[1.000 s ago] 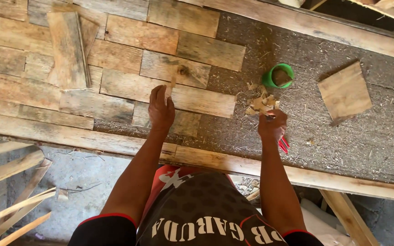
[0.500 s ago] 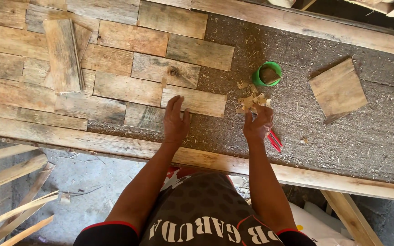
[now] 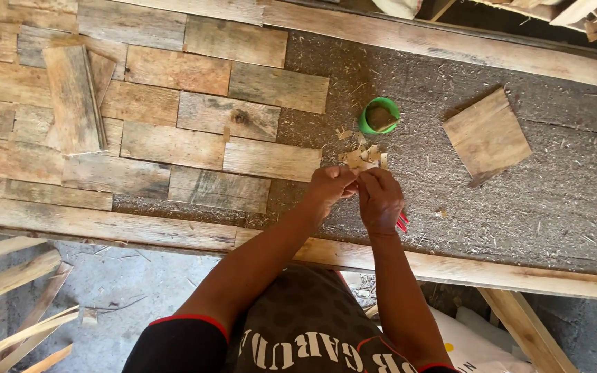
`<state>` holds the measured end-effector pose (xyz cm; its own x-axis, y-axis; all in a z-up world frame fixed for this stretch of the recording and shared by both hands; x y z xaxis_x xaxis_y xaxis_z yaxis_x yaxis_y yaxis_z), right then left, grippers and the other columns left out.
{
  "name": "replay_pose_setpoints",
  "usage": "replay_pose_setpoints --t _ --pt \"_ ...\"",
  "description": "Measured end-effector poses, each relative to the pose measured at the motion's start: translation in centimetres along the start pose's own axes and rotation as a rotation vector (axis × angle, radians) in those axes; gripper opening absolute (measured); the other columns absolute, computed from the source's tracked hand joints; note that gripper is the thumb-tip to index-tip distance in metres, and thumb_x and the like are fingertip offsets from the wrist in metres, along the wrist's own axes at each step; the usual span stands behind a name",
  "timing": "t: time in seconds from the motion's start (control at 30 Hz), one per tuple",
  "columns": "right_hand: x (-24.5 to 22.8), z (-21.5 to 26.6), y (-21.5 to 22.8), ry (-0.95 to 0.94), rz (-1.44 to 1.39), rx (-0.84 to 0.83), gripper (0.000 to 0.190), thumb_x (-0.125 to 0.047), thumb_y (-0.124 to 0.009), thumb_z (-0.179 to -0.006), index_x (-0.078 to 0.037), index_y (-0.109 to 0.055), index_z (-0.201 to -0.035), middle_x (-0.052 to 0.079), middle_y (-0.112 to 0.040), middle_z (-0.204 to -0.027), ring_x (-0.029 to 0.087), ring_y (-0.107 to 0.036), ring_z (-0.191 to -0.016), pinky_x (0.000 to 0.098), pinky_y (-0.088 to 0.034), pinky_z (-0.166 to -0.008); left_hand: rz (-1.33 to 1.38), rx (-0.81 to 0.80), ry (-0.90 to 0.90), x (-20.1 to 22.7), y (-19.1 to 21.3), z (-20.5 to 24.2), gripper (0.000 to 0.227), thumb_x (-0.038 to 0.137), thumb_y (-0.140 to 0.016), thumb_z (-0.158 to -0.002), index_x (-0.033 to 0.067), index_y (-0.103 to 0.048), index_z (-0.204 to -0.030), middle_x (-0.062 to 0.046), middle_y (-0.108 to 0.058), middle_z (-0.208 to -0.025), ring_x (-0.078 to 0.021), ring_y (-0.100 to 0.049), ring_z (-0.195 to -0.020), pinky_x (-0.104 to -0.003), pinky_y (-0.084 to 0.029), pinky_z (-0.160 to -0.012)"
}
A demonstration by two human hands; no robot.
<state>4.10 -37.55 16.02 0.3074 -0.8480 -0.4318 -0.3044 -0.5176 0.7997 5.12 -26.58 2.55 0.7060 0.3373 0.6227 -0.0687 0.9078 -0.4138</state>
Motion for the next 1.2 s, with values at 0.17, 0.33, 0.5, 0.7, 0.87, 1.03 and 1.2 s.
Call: replay_pose_setpoints --t 0.17,0.33,0.5,0.7,0.87,1.03,1.2 --pt "2.1 -0.9 0.5 -0.048 -0.091 -0.014 0.011 -0.012 -0.077 -0.095 -0.005 -0.076 -0.103 0.01 -0.072 -0.103 0.023 -0.072 -0.086 0.0324 -0.06 -0.072 0.111 0.036 -0.075 -1.5 -0.3 -3.8 0.015 0.012 -0.074 -0.095 -0.0027 -0.071 -0.095 -0.01 -0.073 -0.084 -0.0157 -0.069 -0.073 -0.029 -0.056 -0.066" --pt "6.5 -0.8 -2.0 -0.297 -0.502 -0.043 0.026 -0.008 -0.067 -0.103 0.001 -0.065 -0.127 0.012 -0.07 -0.115 0.016 -0.072 -0.094 0.0264 -0.061 -0.075 0.055 0.105 -0.071 3.1 -2.0 -2.7 0.013 0.014 -0.07 -0.092 0.0054 -0.071 -0.101 -0.005 -0.075 -0.088 -0.0104 -0.07 -0.076 -0.025 -0.058 -0.068" --pt "10.0 -0.9 -5.6 -0.838 -1.011 -0.105 0.011 -0.005 -0.069 -0.099 0.0 -0.067 -0.108 0.005 -0.071 -0.092 0.008 -0.065 -0.077 0.0236 -0.053 -0.065 0.007 0.044 -0.169 2.5 -2.8 -5.8 0.018 0.014 -0.073 -0.097 -0.0037 -0.07 -0.101 -0.008 -0.069 -0.082 -0.0113 -0.06 -0.07 -0.027 -0.049 -0.063" --pt "13.2 -2.2 -7.8 -0.73 -1.013 -0.084 0.008 -0.003 -0.07 -0.101 0.0 -0.069 -0.108 0.001 -0.069 -0.092 0.005 -0.061 -0.078 0.0203 -0.05 -0.069 0.046 0.128 -0.25 3.6 -4.3 -8.0 0.018 0.012 -0.074 -0.092 -0.003 -0.072 -0.102 -0.007 -0.071 -0.082 -0.0107 -0.063 -0.071 -0.026 -0.051 -0.064" --pt "14.1 -4.5 -8.1 -0.804 -0.824 -0.025 0.012 -0.002 -0.073 -0.096 0.0 -0.067 -0.107 0.004 -0.069 -0.088 0.006 -0.059 -0.071 0.0218 -0.048 -0.061 0.003 0.291 -0.312 6.4 -5.3 -8.0 0.022 0.018 -0.076 -0.091 -0.0018 -0.074 -0.101 -0.007 -0.072 -0.082 -0.0119 -0.063 -0.069 -0.027 -0.051 -0.061" --pt "14.4 -5.5 -8.0 -0.851 -0.653 0.002 0.028 -0.003 -0.074 -0.089 -0.002 -0.058 -0.112 0.005 -0.071 -0.086 0.007 -0.065 -0.07 0.0218 -0.053 -0.06 -0.218 0.577 -0.556 5.9 -4.8 -9.1 0.035 0.027 -0.079 -0.09 -0.0034 -0.072 -0.105 -0.006 -0.074 -0.09 -0.0143 -0.069 -0.078 -0.03 -0.056 -0.069" --pt "12.1 -7.5 -5.6 -1.02 -0.443 -0.112 0.034 -0.005 -0.075 -0.087 -0.003 -0.054 -0.115 0.003 -0.066 -0.081 0.011 -0.062 -0.065 0.0264 -0.051 -0.054 -0.321 0.684 -0.202 6.0 -6.0 -8.8 0.087 0.041 -0.096 -0.07 -0.0049 -0.051 -0.13 -0.013 -0.063 -0.103 -0.0229 -0.065 -0.089 -0.037 -0.057 -0.072"
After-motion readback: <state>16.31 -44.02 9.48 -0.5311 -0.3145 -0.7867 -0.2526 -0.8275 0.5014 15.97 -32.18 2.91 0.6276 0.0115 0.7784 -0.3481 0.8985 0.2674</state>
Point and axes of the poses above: each hand's wrist, its own z-axis away from the middle knuckle, its own y-axis out of the back of the hand, x = y × z, the point moved 4 cm from there along -z, towards the middle knuckle
